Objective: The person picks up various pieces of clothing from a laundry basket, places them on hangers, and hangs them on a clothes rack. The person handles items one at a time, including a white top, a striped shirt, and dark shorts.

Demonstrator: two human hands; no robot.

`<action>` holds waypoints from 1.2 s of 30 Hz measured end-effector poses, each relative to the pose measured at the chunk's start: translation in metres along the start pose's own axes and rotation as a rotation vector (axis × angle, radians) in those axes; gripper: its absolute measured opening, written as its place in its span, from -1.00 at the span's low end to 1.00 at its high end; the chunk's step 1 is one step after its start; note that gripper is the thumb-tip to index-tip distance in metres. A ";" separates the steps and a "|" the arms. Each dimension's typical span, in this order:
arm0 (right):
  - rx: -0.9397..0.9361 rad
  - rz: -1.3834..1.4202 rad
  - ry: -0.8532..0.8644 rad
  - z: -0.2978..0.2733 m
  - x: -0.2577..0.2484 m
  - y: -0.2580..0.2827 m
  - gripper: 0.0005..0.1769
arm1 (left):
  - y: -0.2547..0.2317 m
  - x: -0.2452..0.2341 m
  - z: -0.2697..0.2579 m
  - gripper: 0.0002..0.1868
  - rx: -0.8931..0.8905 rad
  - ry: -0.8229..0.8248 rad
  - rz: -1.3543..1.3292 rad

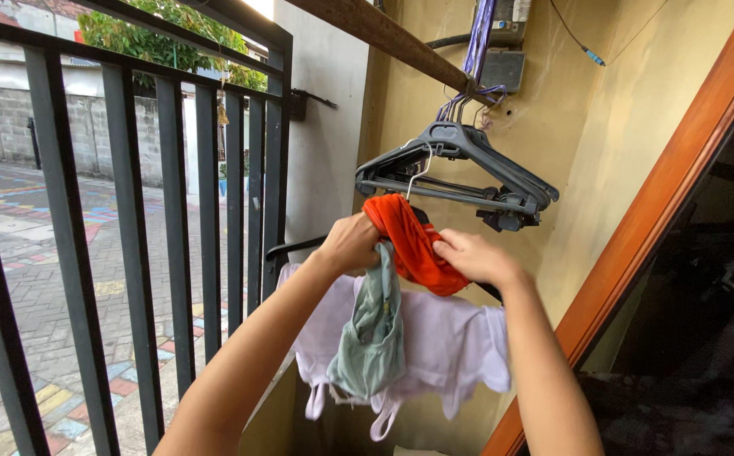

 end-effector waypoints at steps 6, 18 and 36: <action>-0.070 0.063 -0.356 -0.013 -0.011 0.001 -0.68 | 0.014 0.019 0.014 -0.71 0.055 0.082 0.077; -0.138 -0.068 -0.334 -0.027 0.013 0.023 -0.70 | 0.034 -0.068 0.056 -0.51 -0.460 0.391 -0.190; -0.420 -0.031 -0.366 -0.058 0.010 0.083 -0.73 | 0.092 0.018 0.065 -0.53 -0.620 0.797 -0.336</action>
Point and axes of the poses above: each hand's wrist, its own z-axis towards the middle knuckle, its own x-axis out of the palm, y = z × x, the point moved 10 cm from there along z, towards the middle knuckle, and after that the axes turned 13 degrees about -x, right-handed, at the moved point
